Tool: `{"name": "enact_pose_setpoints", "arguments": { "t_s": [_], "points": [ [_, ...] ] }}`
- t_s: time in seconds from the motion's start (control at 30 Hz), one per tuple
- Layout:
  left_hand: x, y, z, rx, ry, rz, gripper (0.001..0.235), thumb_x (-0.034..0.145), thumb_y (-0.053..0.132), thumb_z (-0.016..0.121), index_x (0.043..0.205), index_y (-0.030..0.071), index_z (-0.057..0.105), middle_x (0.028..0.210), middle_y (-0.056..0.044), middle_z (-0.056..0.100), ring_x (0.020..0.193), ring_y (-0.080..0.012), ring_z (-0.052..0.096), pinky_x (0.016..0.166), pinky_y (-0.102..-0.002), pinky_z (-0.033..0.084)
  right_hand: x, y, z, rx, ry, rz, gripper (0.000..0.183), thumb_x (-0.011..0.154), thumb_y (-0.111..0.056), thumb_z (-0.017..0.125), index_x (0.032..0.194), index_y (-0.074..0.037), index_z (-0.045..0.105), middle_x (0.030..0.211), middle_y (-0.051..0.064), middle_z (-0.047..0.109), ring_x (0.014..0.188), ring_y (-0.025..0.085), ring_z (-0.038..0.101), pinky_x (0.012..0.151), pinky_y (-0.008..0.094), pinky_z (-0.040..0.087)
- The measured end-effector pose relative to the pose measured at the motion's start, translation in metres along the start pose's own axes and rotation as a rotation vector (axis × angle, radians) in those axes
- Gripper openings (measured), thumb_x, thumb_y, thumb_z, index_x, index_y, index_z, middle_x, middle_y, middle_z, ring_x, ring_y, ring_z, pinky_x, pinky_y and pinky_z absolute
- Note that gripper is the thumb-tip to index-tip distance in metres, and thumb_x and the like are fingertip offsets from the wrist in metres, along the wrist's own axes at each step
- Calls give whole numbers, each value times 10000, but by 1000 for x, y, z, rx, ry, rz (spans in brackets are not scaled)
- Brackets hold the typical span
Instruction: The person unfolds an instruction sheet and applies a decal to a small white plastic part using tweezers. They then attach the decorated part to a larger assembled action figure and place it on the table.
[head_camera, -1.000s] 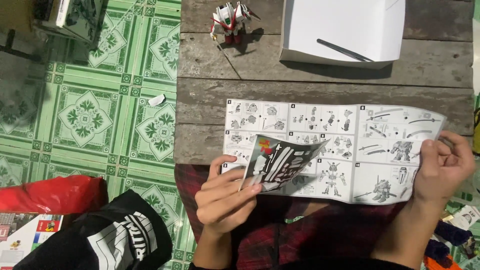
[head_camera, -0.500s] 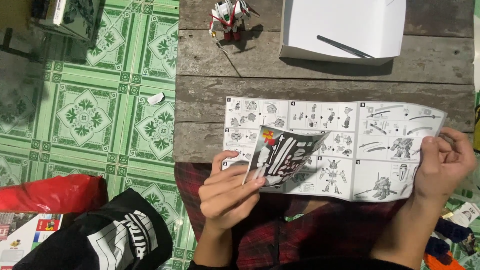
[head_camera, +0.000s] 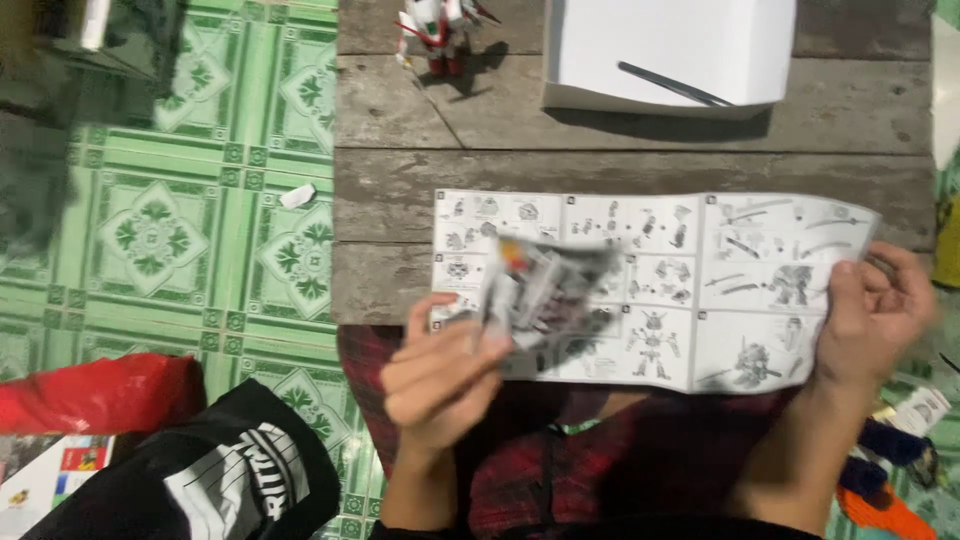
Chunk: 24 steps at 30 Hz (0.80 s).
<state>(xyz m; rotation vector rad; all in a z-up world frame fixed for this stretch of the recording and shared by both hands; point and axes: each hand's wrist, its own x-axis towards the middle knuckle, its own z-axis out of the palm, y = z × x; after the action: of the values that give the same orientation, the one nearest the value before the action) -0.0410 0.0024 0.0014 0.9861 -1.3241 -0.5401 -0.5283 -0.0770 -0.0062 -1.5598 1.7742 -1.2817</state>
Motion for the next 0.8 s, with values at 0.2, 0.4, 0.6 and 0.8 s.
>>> {"name": "enact_pose_setpoints", "arguments": {
  "t_s": [0.2,0.4,0.6,0.8],
  "points": [
    [49,25,-20,390,94,-238,473,912,-181,759,1365,-47,765,1166,-176,845,899,-208,726,1249,-520,544,2,-32,16,75,38,8,291,1154,5,643,1442,14,602,904,-25,557,719,37,415,670,179,340],
    [58,37,14,464,-159,-161,502,920,-91,851,1410,-52,750,1389,-208,813,1252,-323,794,1189,-460,563,-2,-52,18,110,11,77,303,1147,64,621,1445,26,584,1086,104,691,818,57,536,747,160,422],
    [53,21,25,680,-272,-156,659,937,87,949,1536,-12,690,1432,-232,808,1389,-380,734,1239,-510,549,-1,-56,21,127,-14,40,261,1119,96,613,1377,67,581,949,22,569,754,45,435,677,165,350],
    [66,34,23,663,-221,-235,599,915,-17,933,1476,-87,734,1263,-289,790,1031,-337,738,935,-438,603,-4,-59,22,198,-37,70,306,1111,119,613,1413,100,566,1134,194,717,847,111,608,771,175,474]
  ]
}}
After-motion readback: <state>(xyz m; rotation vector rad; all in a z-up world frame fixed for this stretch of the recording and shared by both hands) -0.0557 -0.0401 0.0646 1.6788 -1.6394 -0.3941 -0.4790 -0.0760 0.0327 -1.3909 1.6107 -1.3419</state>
